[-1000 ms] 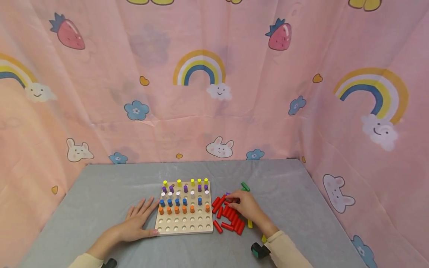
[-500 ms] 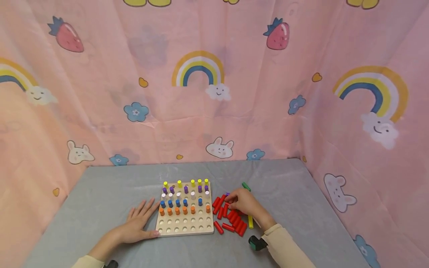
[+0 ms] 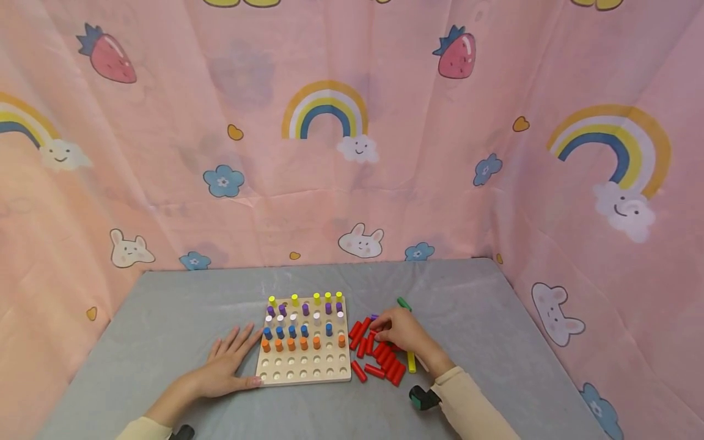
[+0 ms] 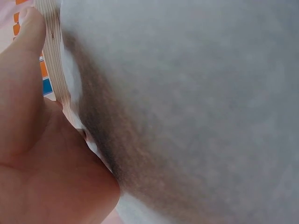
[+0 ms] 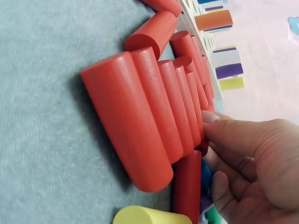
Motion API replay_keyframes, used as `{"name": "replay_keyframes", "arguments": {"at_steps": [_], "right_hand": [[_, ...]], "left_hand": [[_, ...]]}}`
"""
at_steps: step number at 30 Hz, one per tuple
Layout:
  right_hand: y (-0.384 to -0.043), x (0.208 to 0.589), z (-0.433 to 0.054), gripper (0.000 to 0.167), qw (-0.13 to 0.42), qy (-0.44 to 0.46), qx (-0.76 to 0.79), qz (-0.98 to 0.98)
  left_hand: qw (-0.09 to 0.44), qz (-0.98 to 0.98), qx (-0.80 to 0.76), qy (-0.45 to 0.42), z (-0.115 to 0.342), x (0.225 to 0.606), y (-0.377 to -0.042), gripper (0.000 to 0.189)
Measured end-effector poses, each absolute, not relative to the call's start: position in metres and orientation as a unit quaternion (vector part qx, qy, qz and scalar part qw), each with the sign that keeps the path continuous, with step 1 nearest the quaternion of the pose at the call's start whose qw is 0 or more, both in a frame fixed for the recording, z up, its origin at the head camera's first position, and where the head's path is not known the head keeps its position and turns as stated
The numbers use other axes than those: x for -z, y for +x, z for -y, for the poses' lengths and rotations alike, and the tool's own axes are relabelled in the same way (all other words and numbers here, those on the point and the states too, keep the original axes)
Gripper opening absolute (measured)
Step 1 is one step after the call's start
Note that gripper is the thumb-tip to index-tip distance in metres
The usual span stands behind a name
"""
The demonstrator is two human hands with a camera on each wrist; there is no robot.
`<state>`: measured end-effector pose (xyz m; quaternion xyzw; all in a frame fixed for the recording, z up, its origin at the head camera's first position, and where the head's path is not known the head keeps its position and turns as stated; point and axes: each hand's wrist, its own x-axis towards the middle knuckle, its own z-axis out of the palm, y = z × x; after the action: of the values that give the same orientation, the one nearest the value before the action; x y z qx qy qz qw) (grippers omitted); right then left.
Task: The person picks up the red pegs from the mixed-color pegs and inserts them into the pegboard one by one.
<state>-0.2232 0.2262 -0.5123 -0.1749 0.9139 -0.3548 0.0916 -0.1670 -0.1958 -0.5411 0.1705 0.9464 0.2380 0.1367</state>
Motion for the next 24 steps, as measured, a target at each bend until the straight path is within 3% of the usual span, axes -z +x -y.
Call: {"name": "replay_keyframes", "arguments": {"at_steps": [13, 24], "right_hand": [[-0.22, 0.496, -0.223, 0.017, 0.083, -0.162, 0.379, -0.907], [-0.215, 0.493, -0.218, 0.018, 0.083, -0.169, 0.39, -0.901]], "left_hand": [[0.163, -0.942, -0.238, 0.174, 0.193, 0.522, -0.165, 0.106], [0.134, -0.947, -0.231, 0.178, 0.198, 0.544, -0.169, 0.107]]}}
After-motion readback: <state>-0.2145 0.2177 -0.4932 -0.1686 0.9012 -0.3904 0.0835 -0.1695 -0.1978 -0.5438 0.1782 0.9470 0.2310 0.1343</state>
